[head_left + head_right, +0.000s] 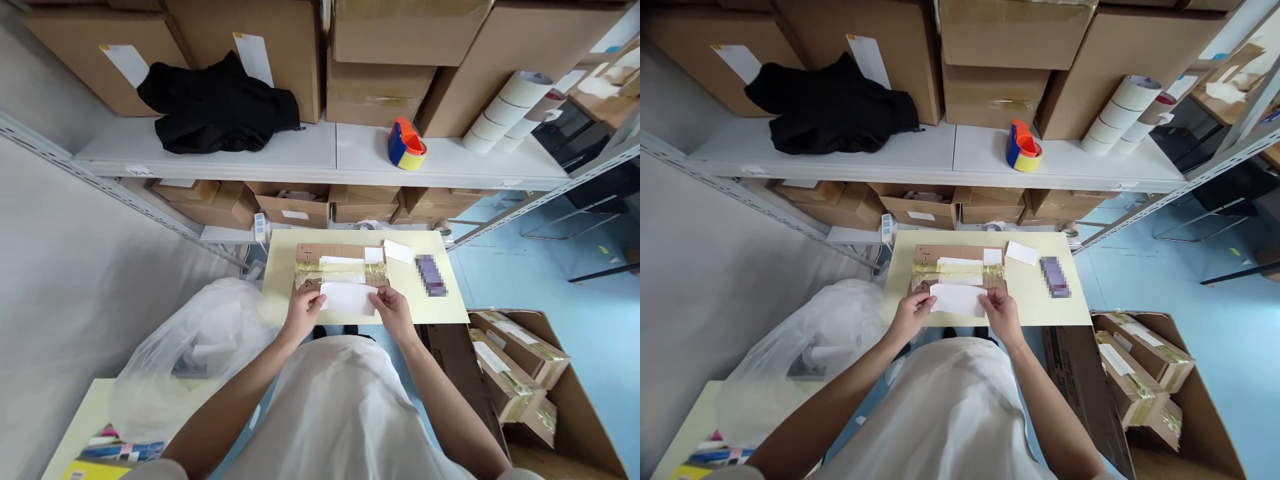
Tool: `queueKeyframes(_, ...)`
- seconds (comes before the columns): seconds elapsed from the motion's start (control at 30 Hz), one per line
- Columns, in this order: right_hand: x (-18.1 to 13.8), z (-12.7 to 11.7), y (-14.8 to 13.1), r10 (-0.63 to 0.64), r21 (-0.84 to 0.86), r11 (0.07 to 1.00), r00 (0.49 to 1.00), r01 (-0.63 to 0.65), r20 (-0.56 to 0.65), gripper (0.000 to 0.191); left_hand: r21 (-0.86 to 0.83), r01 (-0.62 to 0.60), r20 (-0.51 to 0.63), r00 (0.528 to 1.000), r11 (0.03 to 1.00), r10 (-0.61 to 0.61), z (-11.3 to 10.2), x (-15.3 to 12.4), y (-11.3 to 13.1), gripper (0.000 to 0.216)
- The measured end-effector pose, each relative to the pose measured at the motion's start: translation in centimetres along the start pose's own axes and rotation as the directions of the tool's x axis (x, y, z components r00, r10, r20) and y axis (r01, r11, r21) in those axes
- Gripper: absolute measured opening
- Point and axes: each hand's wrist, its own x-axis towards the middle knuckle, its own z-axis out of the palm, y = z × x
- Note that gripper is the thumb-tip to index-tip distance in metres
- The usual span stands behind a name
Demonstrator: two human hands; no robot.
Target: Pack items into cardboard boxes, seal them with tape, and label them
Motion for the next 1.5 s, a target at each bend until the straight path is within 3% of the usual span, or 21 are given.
queueKeyframes(0.07, 1.9, -0.1, 0.0, -0.015, -0.11, 0.994, 1.0, 0.013, -0.015, 0.029, 0.045, 0.024, -0.034, 0.999, 0.999, -0.022, 0.0, 1.5, -0.2, 0.023)
queueKeyframes(0.13, 4.3, 0.0, -0.1, -0.036, -0.29, 0.957, 0.999, 0.024, -0.033, 0.027, 0.131, 0.076, -0.098, 0.993, 0.988, -0.063, -0.1, 3.4, -0.3, 0.04)
queueKeyframes(0.3, 8.9, 1.3, 0.1, -0.045, -0.644, 0.765, 0.999, 0.025, -0.014, 0.033, 0.403, 0.236, -0.169, 0.969, 0.885, -0.181, 0.2, 7.5, -0.2, 0.044)
queueKeyframes(0.5, 9.4, 3.1, 1.0, -0.098, -0.889, 0.444, 0.992, 0.112, 0.076, 0.041, 0.6, 0.273, -0.206, 0.961, 0.752, -0.185, 1.3, 7.8, -0.3, 0.049)
queueKeyframes(0.67, 8.7, 1.3, 1.9, -0.299, -0.92, 0.344, 0.951, 0.189, 0.084, 0.05, 0.675, 0.25, -0.28, 0.957, 0.694, -0.073, -0.1, 7.0, -0.6, 0.044)
queueKeyframes(0.73, 8.3, 0.7, 2.2, -0.377, -0.901, 0.343, 0.917, 0.267, 0.128, 0.049, 0.728, 0.1, -0.193, 0.979, 0.678, 0.063, -0.2, 6.6, -0.4, 0.037)
queueKeyframes(0.8, 8.0, 0.9, 2.5, -0.418, -0.862, 0.323, 0.876, 0.391, 0.241, 0.052, 0.765, -0.166, 0.043, 0.977, 0.622, 0.208, 0.3, 6.5, -0.2, 0.041)
queueKeyframes(0.83, 7.9, 1.3, 2.6, -0.411, -0.835, 0.303, 0.854, 0.459, 0.32, 0.054, 0.758, -0.296, 0.183, 0.952, 0.581, 0.246, 0.7, 6.5, -0.1, 0.045)
queueKeyframes(0.9, 7.8, 2.1, 2.9, -0.355, -0.788, 0.26, 0.814, 0.558, 0.459, 0.061, 0.737, -0.442, 0.382, 0.896, 0.51, 0.225, 1.4, 6.8, -0.3, 0.053)
queueKeyframes(0.93, 7.8, 2.3, 3.1, -0.322, -0.775, 0.244, 0.803, 0.583, 0.502, 0.063, 0.744, -0.458, 0.423, 0.887, 0.487, 0.187, 1.6, 6.9, -0.5, 0.057)
queueKeyframes(1.03, 7.7, 2.1, 3.8, -0.277, -0.803, 0.221, 0.825, 0.553, 0.492, 0.065, 0.806, -0.392, 0.394, 0.914, 0.444, 0.092, 1.3, 7.3, -1.4, 0.063)
queueKeyframes(1.17, 7.0, 0.9, 4.3, -0.322, -0.89, 0.215, 0.889, 0.403, 0.325, 0.073, 0.841, -0.36, 0.347, 0.932, 0.404, 0.107, 0.1, 6.7, -1.9, 0.069)
queueKeyframes(1.23, 6.4, 0.8, 4.2, -0.328, -0.881, 0.196, 0.876, 0.43, 0.355, 0.076, 0.803, -0.45, 0.427, 0.892, 0.391, 0.151, 0.1, 6.0, -1.8, 0.07)
queueKeyframes(1.33, 5.6, 1.3, 4.0, -0.282, -0.789, 0.161, 0.794, 0.593, 0.538, 0.073, 0.71, -0.588, 0.565, 0.804, 0.388, 0.184, 0.5, 5.0, -1.7, 0.07)
queueKeyframes(1.4, 5.2, 1.5, 4.1, -0.253, -0.754, 0.16, 0.765, 0.637, 0.592, 0.07, 0.695, -0.599, 0.582, 0.794, 0.397, 0.178, 0.4, 4.6, -2.0, 0.07)
queueKeyframes(1.5, 4.7, 1.1, 4.5, -0.251, -0.793, 0.161, 0.801, 0.588, 0.544, 0.069, 0.719, -0.561, 0.549, 0.82, 0.409, 0.16, -0.5, 4.1, -2.5, 0.068)
